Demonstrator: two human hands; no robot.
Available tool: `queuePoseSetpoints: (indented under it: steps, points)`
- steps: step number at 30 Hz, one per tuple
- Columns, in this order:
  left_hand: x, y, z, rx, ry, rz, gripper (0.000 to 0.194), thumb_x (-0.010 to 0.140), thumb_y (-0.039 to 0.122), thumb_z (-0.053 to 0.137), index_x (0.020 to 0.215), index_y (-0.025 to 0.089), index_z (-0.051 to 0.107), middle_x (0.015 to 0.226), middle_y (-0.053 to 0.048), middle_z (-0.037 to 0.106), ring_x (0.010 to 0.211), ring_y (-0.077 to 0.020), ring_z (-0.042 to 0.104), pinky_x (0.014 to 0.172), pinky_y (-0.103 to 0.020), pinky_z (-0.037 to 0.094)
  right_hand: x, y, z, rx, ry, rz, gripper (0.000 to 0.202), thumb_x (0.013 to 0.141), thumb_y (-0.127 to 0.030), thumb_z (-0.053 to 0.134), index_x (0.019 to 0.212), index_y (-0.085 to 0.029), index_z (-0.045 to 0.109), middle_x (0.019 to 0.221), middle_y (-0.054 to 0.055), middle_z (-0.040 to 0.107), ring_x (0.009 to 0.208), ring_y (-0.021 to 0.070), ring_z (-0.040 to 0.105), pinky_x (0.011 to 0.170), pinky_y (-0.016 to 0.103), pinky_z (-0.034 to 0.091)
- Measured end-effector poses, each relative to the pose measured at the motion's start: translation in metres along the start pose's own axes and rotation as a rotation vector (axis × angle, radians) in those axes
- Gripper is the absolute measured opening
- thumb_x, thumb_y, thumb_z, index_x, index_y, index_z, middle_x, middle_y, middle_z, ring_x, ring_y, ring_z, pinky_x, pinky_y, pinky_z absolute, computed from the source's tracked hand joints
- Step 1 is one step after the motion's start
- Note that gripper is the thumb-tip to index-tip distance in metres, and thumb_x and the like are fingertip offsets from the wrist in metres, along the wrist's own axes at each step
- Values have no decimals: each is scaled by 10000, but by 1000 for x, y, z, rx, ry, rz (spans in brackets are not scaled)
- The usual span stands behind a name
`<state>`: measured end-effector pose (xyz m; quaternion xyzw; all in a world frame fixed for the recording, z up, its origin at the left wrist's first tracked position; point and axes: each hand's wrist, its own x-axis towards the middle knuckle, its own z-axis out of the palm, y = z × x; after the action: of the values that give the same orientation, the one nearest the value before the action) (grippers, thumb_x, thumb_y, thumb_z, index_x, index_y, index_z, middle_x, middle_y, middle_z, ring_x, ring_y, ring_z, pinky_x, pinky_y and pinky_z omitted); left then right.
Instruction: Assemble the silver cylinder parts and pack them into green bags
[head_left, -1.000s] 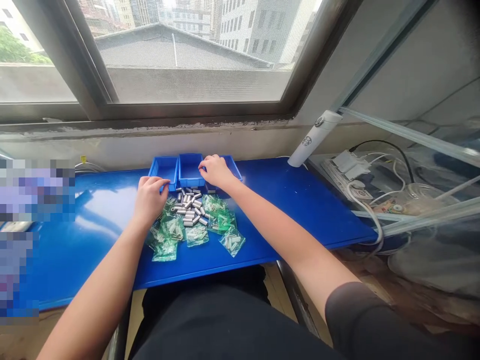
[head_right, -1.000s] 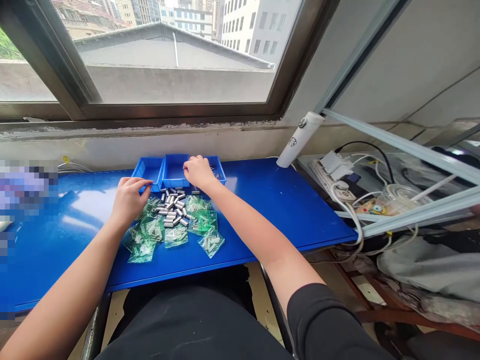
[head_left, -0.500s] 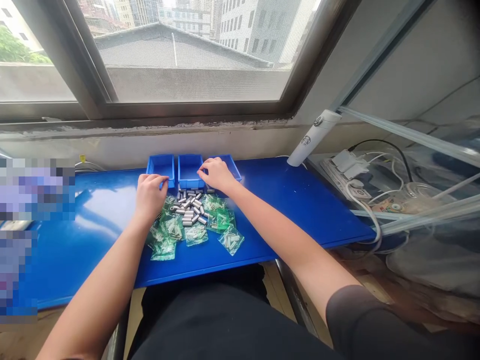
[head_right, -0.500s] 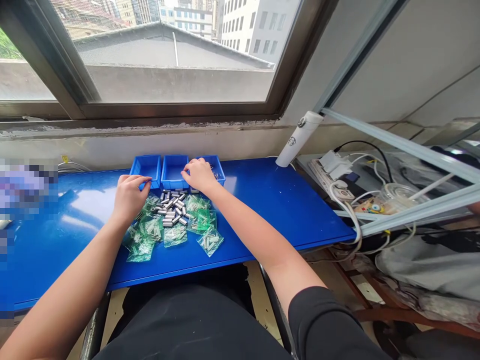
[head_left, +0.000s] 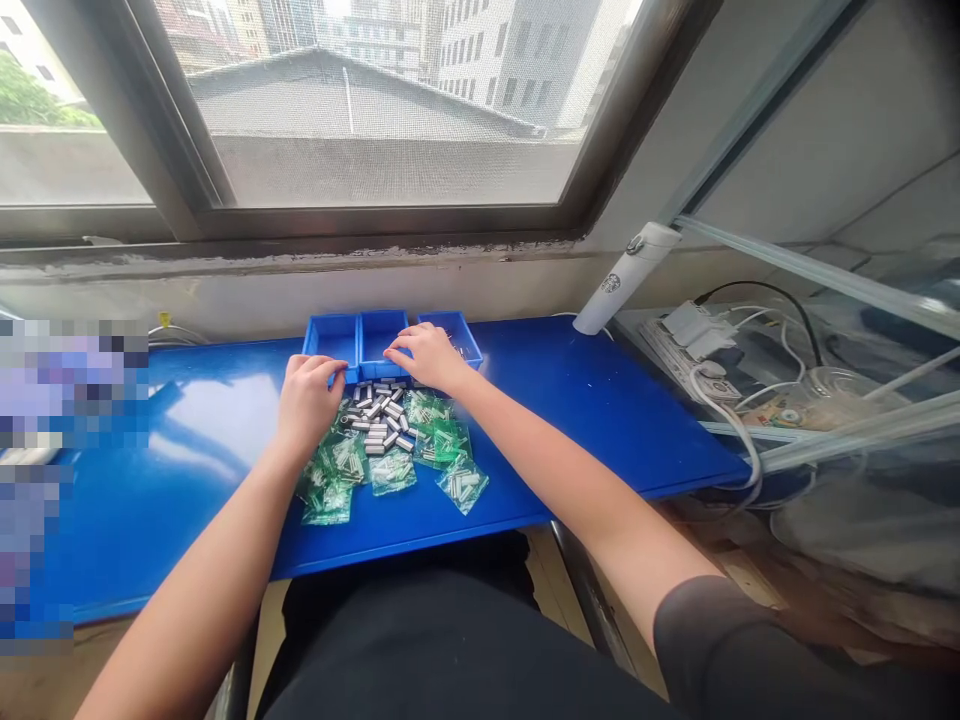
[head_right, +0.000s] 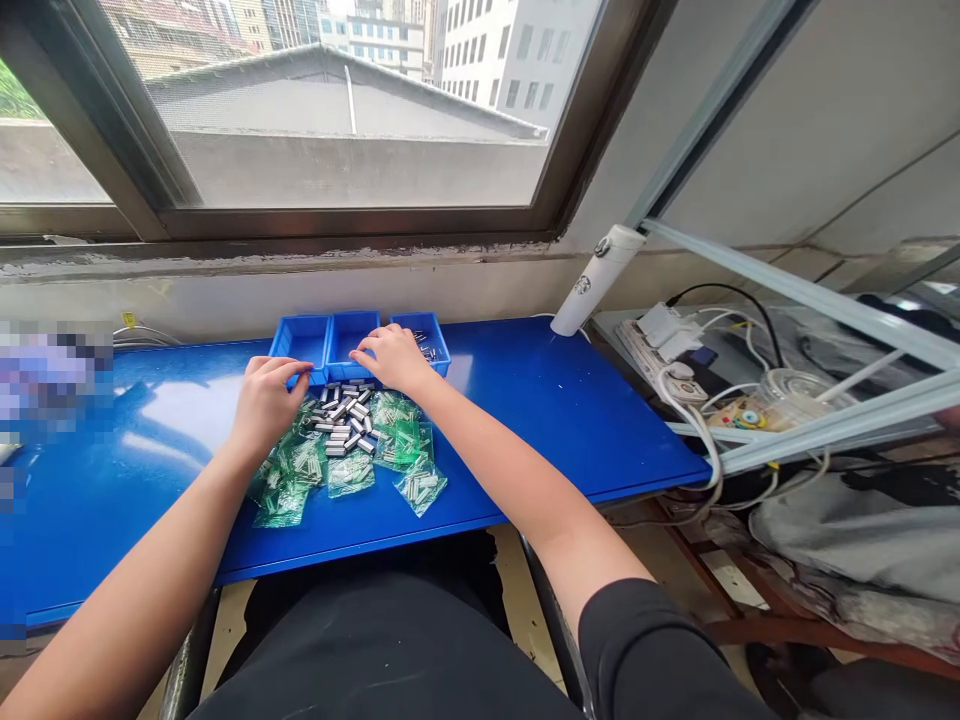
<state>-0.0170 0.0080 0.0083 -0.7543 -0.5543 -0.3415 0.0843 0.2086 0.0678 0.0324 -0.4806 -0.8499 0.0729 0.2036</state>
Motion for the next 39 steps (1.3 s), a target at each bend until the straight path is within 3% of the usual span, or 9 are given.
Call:
queuePoseSetpoints:
  steps: [5,9,13,17,22,27,35,39]
  points:
    - [0,0,0,-3,7,14,301,953,313,500,987,203,778,961,-95,758,954,-295,558,907,-455,493,-1,0,-3,22,-8,-38,307,1009,-392,516,1047,-212,761,1207,83,704,1166,238,578,990,363,400]
    - [1,0,1,-20,32,31,281,944,307,514,971,201,772,953,-95,758,944,-295,578,892,-460,504,-4,-2,-11,80,44,-36,315,1004,-390,525,1171,-197,710,1289,91,668,1193,211,594,1017,327,417]
    - [1,5,-1,-57,115,9,237,930,298,539,939,207,758,979,-85,751,944,-272,621,900,-443,511,-11,-3,-29,98,117,155,308,1004,-369,493,1145,-197,706,1214,83,707,1146,227,623,992,346,447]
    - [0,11,-7,-90,191,-5,238,941,276,521,937,186,742,951,-90,747,925,-247,652,851,-399,533,-22,4,-44,26,25,342,274,924,-369,602,1100,-194,718,1097,82,747,1102,271,639,994,416,438]
    - [-4,16,-12,-140,188,22,224,930,257,529,944,178,738,864,-67,738,790,-197,667,783,-340,544,-35,19,-41,-26,-165,294,414,816,-355,740,1202,-213,698,1104,65,750,1080,260,666,1010,428,411]
    - [-7,17,-15,-180,161,-2,220,922,279,536,943,190,736,854,-56,741,737,-178,667,741,-316,547,-38,27,-33,-75,-153,234,338,826,-197,714,1161,-237,737,1112,52,748,1055,227,670,961,360,439]
    - [-9,15,-12,-223,140,6,229,916,292,537,945,190,740,841,-57,754,710,-167,668,721,-303,553,-40,23,-38,-199,104,154,290,914,-148,555,1087,-208,780,1141,98,707,1091,285,569,959,436,377]
    - [-10,17,-14,-267,122,-43,256,923,307,527,1031,190,728,802,-35,740,672,-147,654,702,-283,544,-42,11,-40,-124,271,10,304,970,-182,495,1104,-237,762,1110,82,689,1080,265,532,967,430,335]
